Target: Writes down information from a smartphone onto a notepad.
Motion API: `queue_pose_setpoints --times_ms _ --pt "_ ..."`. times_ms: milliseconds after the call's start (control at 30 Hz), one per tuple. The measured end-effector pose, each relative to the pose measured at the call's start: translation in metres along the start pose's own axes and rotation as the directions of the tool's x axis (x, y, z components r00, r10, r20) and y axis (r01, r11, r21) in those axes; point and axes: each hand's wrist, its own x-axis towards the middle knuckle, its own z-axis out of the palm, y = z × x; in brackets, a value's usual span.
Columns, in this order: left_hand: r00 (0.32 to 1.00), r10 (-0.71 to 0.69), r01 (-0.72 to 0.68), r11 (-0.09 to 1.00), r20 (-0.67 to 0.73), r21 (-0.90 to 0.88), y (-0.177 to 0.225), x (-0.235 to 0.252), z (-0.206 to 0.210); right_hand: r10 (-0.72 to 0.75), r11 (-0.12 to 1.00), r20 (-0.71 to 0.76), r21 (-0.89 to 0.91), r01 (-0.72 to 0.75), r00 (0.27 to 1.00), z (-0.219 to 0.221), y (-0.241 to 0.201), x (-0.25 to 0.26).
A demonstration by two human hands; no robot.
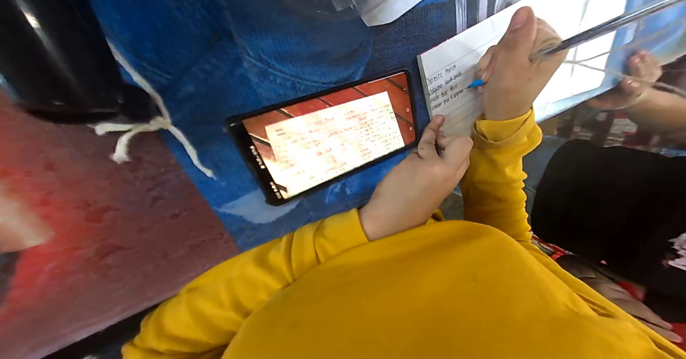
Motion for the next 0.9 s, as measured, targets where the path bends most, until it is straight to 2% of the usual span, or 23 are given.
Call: queue_pose_setpoints --times_ms 100,267,367,500,633,767,900 --pt "1.000 -0.010 0.009 1.000 -0.021 -0.026 0.000 0.000 0.001 0.090 0.994 -0.010 0.062 -0.089 0.996 0.000 -0.003 0.002" --pt "1.000 -0.016 0.017 0.999 0.004 -0.045 0.000 0.000 0.000 0.029 0.998 -0.033 -0.054 -0.031 0.999 0.000 0.000 0.000" --pt "1.000 -0.020 0.020 0.999 0.007 -0.041 0.000 0.000 -0.001 0.032 0.999 -0.033 0.023 -0.031 0.999 -0.001 0.003 0.002" --pt "1.000 -0.015 0.015 1.000 -0.017 -0.009 0.001 -0.001 0.000 -0.092 0.982 0.131 0.178 0.068 0.987 -0.028 0.040 0.004" --pt "1.000 -0.018 0.018 0.999 -0.007 -0.035 0.000 0.000 -0.001 0.015 0.999 -0.034 0.038 -0.014 0.999 -0.002 0.005 0.001" --pt "1.000 -0.007 0.007 1.000 -0.003 0.002 0.001 -0.001 0.000 -0.022 1.000 -0.041 0.009 0.023 0.999 -0.002 0.006 0.001" --pt "1.000 0.006 -0.006 1.000 0.004 0.029 0.001 -0.001 -0.001 0.004 0.998 -0.008 0.056 -0.003 1.000 -0.004 0.007 0.002"
